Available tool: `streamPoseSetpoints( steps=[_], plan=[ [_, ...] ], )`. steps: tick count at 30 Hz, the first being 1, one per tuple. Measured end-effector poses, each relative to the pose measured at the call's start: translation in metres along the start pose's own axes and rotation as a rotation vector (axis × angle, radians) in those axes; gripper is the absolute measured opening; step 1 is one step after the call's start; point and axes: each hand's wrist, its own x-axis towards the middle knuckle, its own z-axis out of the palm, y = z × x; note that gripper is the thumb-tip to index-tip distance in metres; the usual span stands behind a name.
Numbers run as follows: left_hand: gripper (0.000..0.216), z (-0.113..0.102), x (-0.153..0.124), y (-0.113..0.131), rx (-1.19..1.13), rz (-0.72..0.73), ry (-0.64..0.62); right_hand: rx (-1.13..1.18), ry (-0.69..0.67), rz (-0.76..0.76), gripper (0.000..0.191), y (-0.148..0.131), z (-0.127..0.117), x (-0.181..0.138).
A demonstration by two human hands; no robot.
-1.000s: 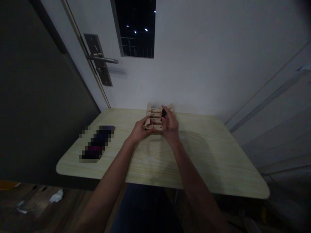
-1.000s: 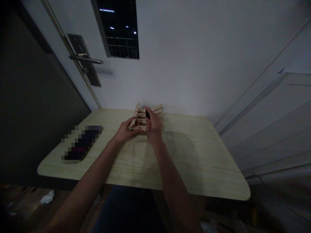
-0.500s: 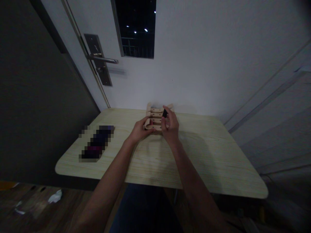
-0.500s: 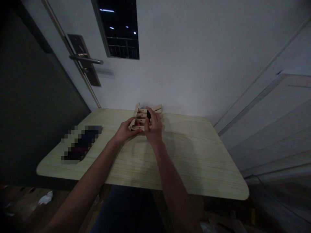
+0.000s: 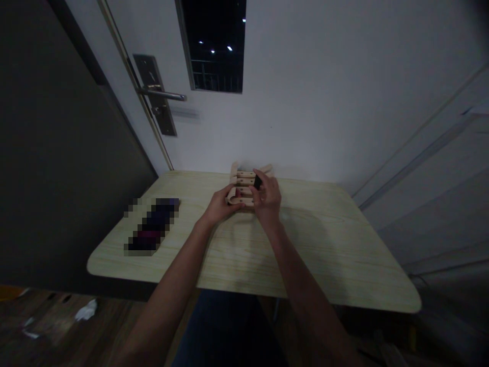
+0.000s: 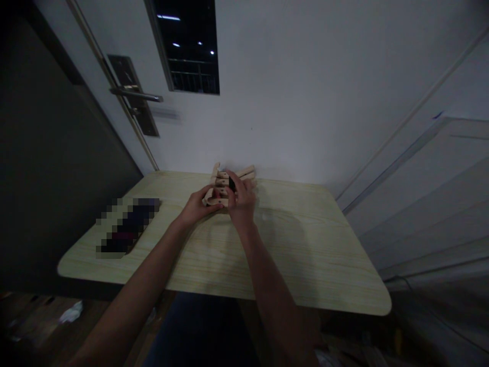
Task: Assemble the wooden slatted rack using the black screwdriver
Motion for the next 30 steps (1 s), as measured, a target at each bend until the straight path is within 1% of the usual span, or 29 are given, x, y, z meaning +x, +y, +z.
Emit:
streamPoseSetpoints(
  steps=[2,5,8,11,13,16,20,23,26,28,30],
  plan=[
    [0.037,0.0001,-0.0001,-0.0003,-0.002,0.000,0.002,-0.022,0.013,0.005,0.034,-0.0019,-0.0018,0.0005],
    [0.038,0.0002,-0.0004,-0.0002,-0.002,-0.007,0.006,0.009,0.012,0.018,0.037,-0.0021,-0.0041,-0.0002],
    [0.038,0.0000,-0.0006,0.0010,0.000,-0.018,0.001,0.114,-0.038,-0.004,0.041,-0.0002,-0.0052,-0.0011],
    [0.039,-0.0003,-0.0006,0.0021,-0.008,-0.021,-0.005,0.162,-0.087,-0.038,0.040,0.0023,-0.0049,-0.0004],
    [0.042,-0.0005,-0.0006,0.0021,-0.010,-0.024,-0.004,0.164,-0.073,-0.030,0.037,0.0037,-0.0043,0.0006],
    [0.042,-0.0004,-0.0006,0.0011,-0.005,-0.028,-0.004,0.138,-0.011,0.032,0.034,0.0039,-0.0038,0.0017],
    [0.040,0.0001,-0.0007,-0.0002,0.004,-0.021,-0.001,0.094,-0.001,0.088,0.033,0.0008,-0.0045,0.0023],
    [0.039,0.0001,-0.0006,0.0000,0.012,-0.025,-0.004,0.066,-0.011,0.059,0.034,-0.0010,-0.0054,0.0028],
    [0.038,-0.0001,-0.0004,0.0005,0.007,-0.019,-0.008,0.086,-0.019,-0.005,0.039,-0.0008,-0.0057,0.0024],
    [0.038,-0.0004,-0.0001,0.0011,-0.003,-0.015,-0.001,0.118,-0.063,-0.041,0.043,0.0003,-0.0053,0.0015],
    [0.036,-0.0009,0.0001,0.0024,-0.005,-0.018,-0.006,0.148,-0.123,-0.039,0.046,0.0024,-0.0042,0.0004]
  ],
)
